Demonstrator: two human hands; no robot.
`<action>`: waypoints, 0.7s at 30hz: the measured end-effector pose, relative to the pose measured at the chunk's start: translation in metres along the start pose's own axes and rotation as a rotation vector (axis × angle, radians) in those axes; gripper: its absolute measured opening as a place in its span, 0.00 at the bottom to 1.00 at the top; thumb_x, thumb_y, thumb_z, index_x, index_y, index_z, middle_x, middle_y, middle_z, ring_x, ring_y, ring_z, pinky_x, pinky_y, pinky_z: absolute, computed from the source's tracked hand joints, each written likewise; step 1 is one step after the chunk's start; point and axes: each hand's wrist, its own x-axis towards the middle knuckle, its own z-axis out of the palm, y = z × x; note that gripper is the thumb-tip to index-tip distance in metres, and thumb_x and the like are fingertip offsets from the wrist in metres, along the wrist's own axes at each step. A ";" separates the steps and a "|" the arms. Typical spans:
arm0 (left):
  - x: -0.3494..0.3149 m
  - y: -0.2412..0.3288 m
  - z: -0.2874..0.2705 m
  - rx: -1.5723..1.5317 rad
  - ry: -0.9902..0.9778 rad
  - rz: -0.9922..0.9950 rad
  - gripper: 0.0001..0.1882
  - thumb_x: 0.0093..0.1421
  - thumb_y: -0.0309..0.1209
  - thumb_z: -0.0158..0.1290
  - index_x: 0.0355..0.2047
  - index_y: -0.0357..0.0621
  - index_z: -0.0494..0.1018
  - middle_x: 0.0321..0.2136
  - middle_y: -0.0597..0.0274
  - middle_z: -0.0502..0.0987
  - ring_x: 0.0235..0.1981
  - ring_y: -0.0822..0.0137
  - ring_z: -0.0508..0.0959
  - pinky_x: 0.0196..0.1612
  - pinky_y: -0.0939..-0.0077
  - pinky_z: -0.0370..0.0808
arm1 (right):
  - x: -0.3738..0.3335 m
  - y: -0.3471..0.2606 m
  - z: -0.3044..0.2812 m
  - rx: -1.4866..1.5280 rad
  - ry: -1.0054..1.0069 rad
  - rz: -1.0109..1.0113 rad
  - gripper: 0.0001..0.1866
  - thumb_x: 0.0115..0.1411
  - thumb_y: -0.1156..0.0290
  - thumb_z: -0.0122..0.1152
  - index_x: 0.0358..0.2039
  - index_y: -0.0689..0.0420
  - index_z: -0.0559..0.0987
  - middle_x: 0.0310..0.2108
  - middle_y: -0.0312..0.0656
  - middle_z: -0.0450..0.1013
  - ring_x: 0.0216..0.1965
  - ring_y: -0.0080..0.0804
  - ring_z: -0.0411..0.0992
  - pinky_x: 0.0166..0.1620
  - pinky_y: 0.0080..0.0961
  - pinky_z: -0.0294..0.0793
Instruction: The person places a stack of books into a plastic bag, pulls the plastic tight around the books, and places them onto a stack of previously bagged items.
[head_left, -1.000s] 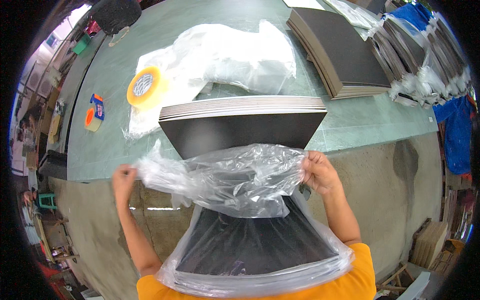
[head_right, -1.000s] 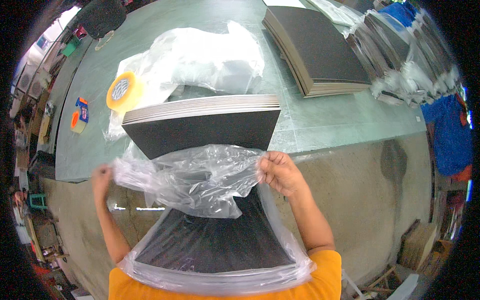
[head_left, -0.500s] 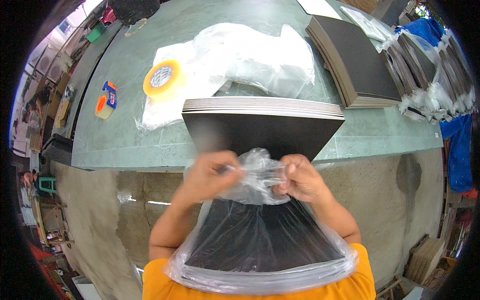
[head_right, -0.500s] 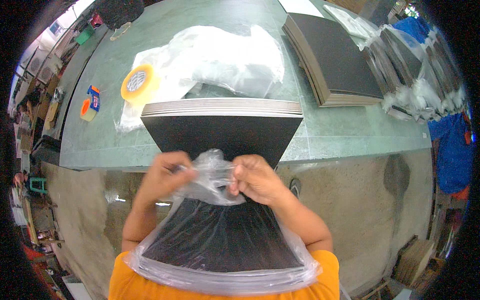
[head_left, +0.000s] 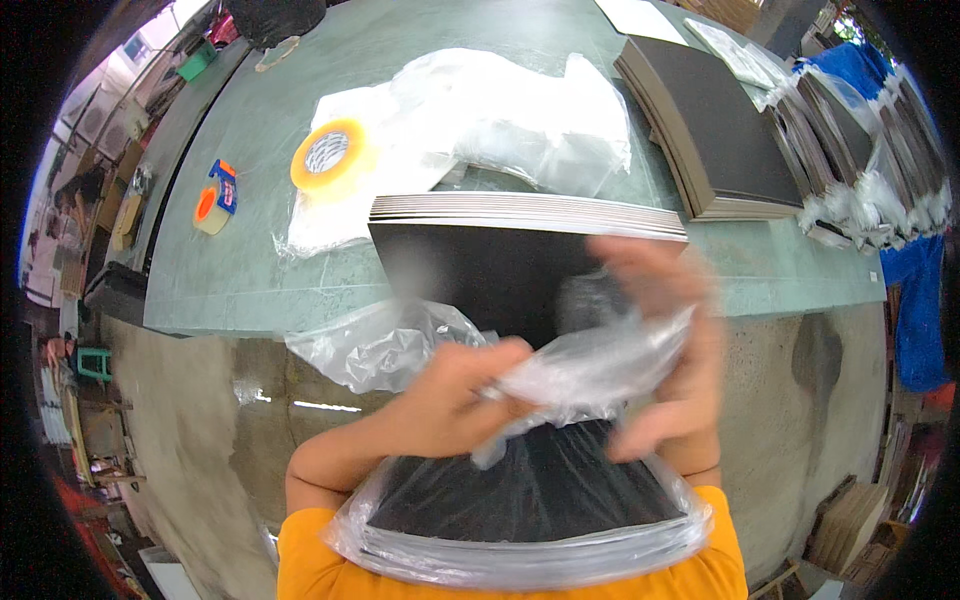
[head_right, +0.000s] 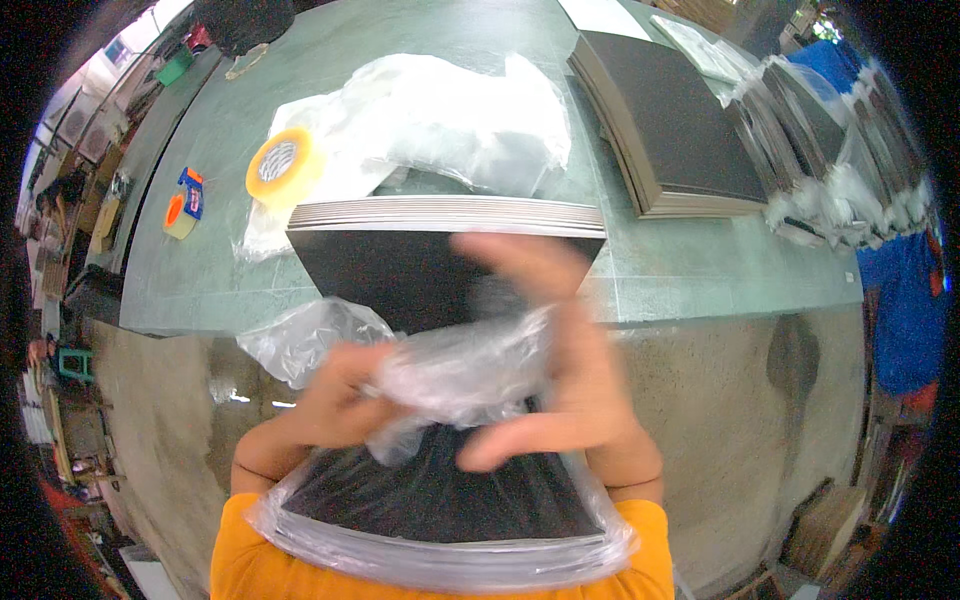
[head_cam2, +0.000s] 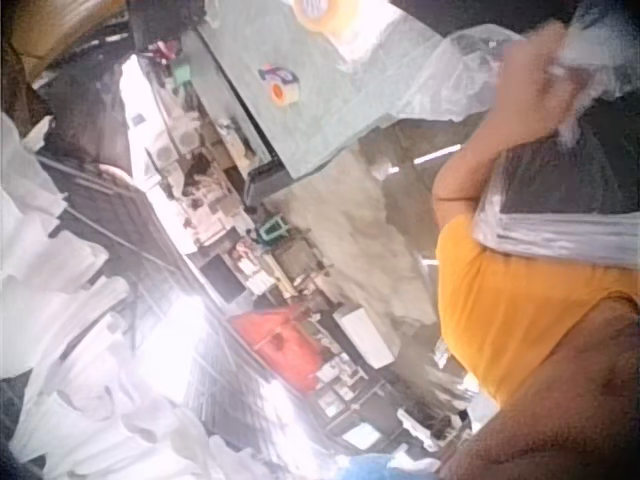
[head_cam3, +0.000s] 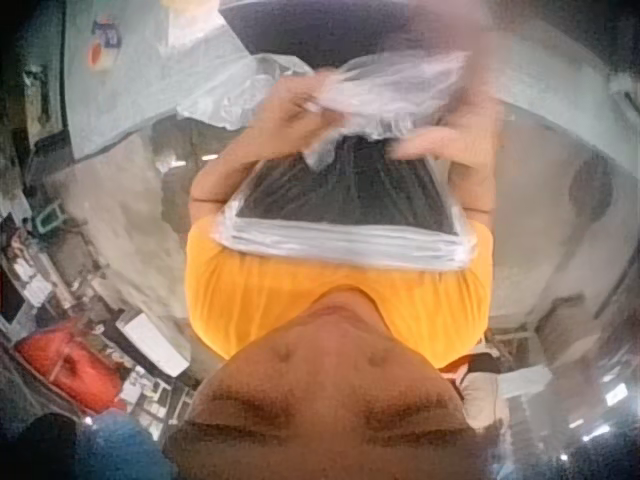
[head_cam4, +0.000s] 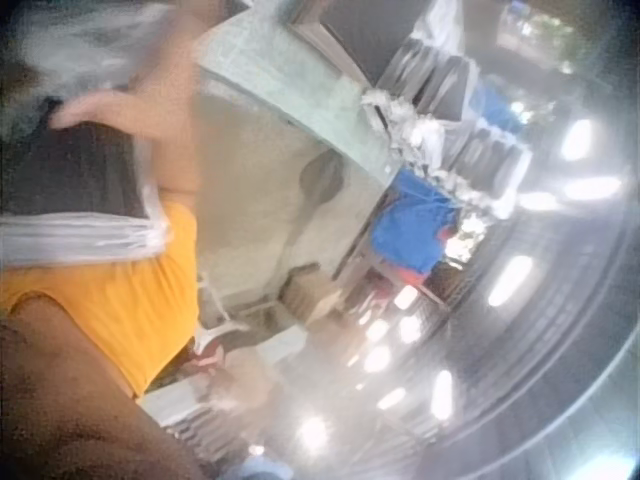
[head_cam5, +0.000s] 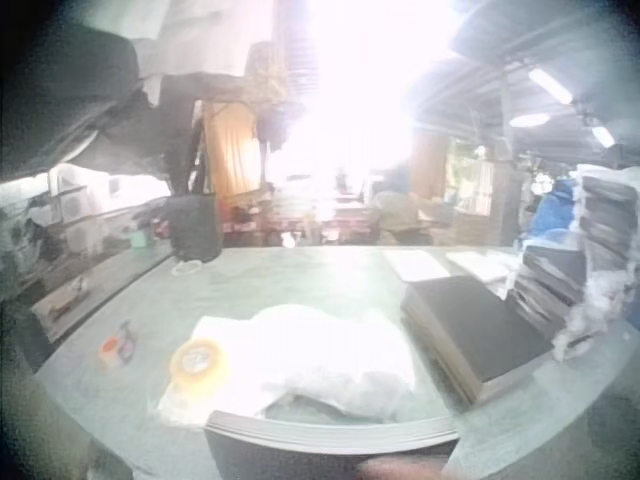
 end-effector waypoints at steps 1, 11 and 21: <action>0.004 0.012 -0.016 -0.023 -0.099 -0.022 0.11 0.55 0.34 0.47 0.30 0.37 0.69 0.22 0.62 0.73 0.24 0.73 0.70 0.29 0.78 0.66 | 0.001 0.010 -0.004 -0.081 -0.188 0.017 0.19 0.39 0.66 0.65 0.32 0.61 0.74 0.43 0.47 0.66 0.47 0.36 0.64 0.51 0.34 0.58; 0.014 0.001 -0.034 -0.600 -0.334 -0.220 0.14 0.54 0.33 0.50 0.37 0.36 0.70 0.26 0.63 0.74 0.29 0.73 0.72 0.34 0.80 0.68 | -0.022 0.028 0.006 0.375 -0.917 0.407 0.16 0.50 0.60 0.59 0.27 0.63 0.74 0.24 0.37 0.72 0.26 0.24 0.68 0.34 0.20 0.68; 0.019 0.021 -0.028 -0.072 -0.958 0.017 0.08 0.52 0.30 0.49 0.24 0.35 0.68 0.16 0.56 0.72 0.21 0.59 0.74 0.24 0.73 0.70 | -0.024 0.027 -0.022 -0.119 -1.121 0.346 0.11 0.55 0.67 0.49 0.28 0.63 0.71 0.23 0.52 0.67 0.28 0.48 0.66 0.41 0.36 0.66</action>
